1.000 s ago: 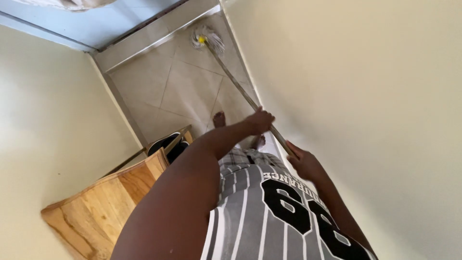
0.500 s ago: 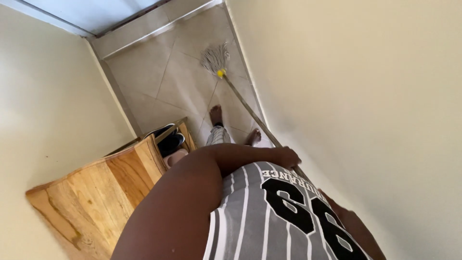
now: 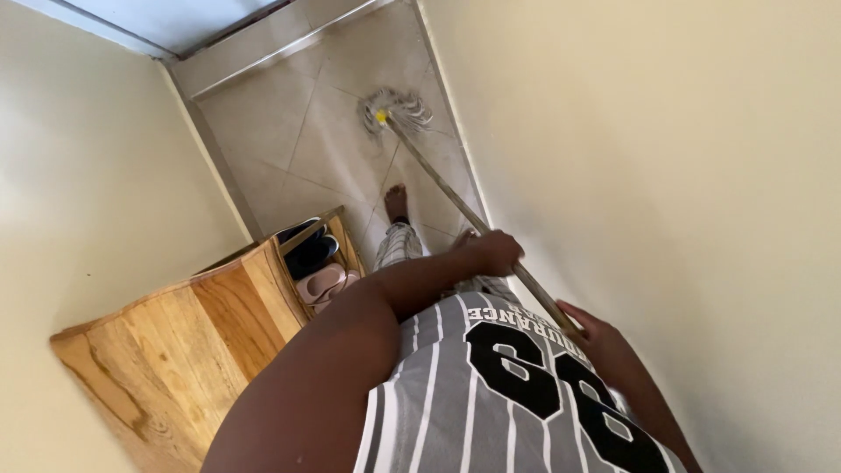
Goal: The recorder is mopping the tiled floor of a hallway using a mop and a bucket.
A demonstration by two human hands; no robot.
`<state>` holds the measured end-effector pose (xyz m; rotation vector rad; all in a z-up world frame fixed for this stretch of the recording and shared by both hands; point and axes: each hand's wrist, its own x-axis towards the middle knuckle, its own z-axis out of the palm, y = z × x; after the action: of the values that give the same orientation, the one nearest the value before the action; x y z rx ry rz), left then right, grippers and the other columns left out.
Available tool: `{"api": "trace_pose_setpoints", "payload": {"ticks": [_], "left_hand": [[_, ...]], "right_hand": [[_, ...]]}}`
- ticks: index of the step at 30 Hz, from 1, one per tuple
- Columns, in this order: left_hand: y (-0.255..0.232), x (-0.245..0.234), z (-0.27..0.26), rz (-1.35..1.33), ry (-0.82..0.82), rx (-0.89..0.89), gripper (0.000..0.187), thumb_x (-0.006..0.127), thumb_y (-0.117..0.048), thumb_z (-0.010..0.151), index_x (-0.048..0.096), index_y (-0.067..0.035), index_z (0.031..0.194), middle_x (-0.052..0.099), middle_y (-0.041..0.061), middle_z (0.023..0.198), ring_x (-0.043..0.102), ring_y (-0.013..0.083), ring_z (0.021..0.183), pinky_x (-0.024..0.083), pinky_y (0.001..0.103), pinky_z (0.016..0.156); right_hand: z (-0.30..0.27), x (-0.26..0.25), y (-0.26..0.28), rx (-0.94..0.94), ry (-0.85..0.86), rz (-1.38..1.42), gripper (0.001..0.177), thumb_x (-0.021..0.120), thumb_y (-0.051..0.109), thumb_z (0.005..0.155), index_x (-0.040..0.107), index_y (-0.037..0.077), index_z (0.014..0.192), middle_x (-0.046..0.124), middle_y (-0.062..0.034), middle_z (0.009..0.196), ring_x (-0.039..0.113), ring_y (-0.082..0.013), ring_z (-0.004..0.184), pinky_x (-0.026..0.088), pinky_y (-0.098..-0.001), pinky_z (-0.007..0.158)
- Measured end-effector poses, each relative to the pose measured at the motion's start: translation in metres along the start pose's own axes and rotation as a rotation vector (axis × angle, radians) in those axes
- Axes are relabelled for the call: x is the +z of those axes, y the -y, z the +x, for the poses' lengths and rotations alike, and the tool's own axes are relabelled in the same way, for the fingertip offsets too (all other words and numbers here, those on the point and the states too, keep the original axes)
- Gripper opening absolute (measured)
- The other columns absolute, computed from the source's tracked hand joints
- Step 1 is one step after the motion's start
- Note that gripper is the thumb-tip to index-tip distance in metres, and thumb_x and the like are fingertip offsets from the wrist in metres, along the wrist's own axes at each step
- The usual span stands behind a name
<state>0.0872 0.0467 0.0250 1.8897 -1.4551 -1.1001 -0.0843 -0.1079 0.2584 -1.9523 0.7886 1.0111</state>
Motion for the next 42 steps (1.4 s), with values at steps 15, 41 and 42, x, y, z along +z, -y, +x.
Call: {"api": "trace_pose_setpoints", "payload": {"ticks": [15, 41, 42], "left_hand": [[0.067, -0.030, -0.026, 0.253, 0.024, -0.382, 0.023, 0.069, -0.033, 0.093, 0.078, -0.013, 0.099, 0.071, 0.015, 0.115, 0.056, 0.0370, 0.125, 0.030, 0.068, 0.110], [0.170, -0.068, -0.079, 0.323, -0.301, -0.476, 0.027, 0.069, -0.029, 0.088, 0.072, -0.008, 0.106, 0.070, 0.016, 0.117, 0.054, 0.0350, 0.127, 0.032, 0.054, 0.111], [0.175, -0.072, -0.088, 0.309, -0.276, -0.460, 0.026, 0.070, -0.029, 0.089, 0.073, -0.008, 0.106, 0.070, 0.015, 0.117, 0.052, 0.0342, 0.130, 0.034, 0.053, 0.112]], "right_hand": [[0.069, 0.026, 0.077, -0.170, 0.077, -0.326, 0.074, 0.056, 0.033, 0.095, 0.024, 0.033, 0.162, 0.073, -0.0252, 0.099, 0.072, -0.0379, 0.083, 0.056, -0.0487, 0.082], [0.118, 0.052, 0.191, -0.183, 0.019, -0.370, 0.058, 0.052, 0.036, 0.102, 0.041, 0.029, 0.158, 0.068, -0.0196, 0.083, 0.068, -0.0355, 0.075, 0.055, -0.0474, 0.075], [0.121, 0.057, 0.192, -0.248, 0.024, -0.420, 0.060, 0.052, 0.036, 0.101, 0.038, 0.028, 0.159, 0.070, -0.0216, 0.089, 0.068, -0.0389, 0.080, 0.054, -0.0496, 0.078]]}}
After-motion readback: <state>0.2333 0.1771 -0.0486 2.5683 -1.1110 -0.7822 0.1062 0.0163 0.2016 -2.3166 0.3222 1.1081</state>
